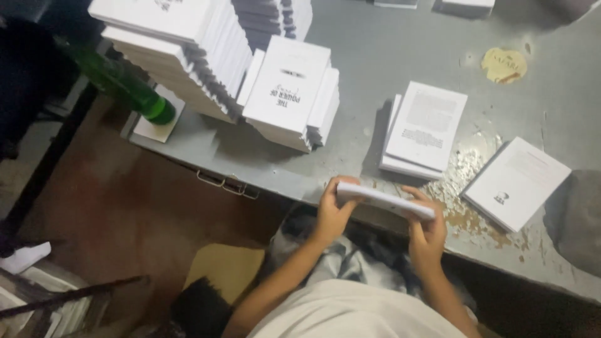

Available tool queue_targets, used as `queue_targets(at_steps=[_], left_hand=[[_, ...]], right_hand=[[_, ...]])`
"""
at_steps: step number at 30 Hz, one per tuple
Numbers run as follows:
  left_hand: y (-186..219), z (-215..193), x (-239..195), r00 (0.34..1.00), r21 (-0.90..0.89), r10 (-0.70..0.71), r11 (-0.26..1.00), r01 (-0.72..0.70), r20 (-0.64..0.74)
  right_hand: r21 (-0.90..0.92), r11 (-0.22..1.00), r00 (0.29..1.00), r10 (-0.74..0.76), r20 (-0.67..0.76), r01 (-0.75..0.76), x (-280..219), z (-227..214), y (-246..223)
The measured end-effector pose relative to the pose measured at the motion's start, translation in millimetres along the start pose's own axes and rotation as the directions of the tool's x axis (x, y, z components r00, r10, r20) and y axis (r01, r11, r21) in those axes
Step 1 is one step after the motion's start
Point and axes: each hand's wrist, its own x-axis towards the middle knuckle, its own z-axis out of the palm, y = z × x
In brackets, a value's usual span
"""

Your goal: Inspecting and sorting stacks of small printed booklets at a workbench.

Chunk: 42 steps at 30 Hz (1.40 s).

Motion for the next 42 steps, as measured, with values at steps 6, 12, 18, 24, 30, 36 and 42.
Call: queue_targets(at_steps=[6, 12, 18, 24, 30, 36, 42], left_hand=[[17, -6, 3, 0.976, -0.116, 0.192, 0.977, -0.179, 0.105], [55, -4, 0, 0.963, -0.186, 0.243, 0.958, -0.220, 0.113], [52, -6, 0, 0.951, -0.165, 0.286, 0.950, -0.266, 0.118], [42, -9, -3, 0.957, -0.097, 0.261, 0.964, -0.249, 0.129], [29, -11, -6, 0.986, -0.043, 0.121, 0.992, -0.117, 0.118], [29, -13, -4, 0.985, -0.036, 0.048, 0.998, -0.043, 0.165], [13, -26, -5, 0.982, 0.113, -0.168, 0.981, 0.157, 0.092]], right_hand=[[0.028, 0.997, 0.996, -0.075, 0.041, 0.074, 3, 9, 0], [-0.051, 0.993, 0.992, -0.107, 0.062, 0.110, 0, 2, 9], [-0.082, 0.988, 0.991, -0.125, 0.045, 0.129, -4, 4, 4], [-0.074, 0.990, 0.991, -0.114, 0.071, 0.119, -5, 5, 1], [-0.156, 0.987, 0.996, -0.029, 0.081, 0.042, -4, 9, -3], [-0.079, 0.994, 0.991, 0.089, 0.096, -0.081, -6, 8, 8], [-0.219, 0.906, 0.928, 0.372, 0.004, -0.363, -10, -16, 21]])
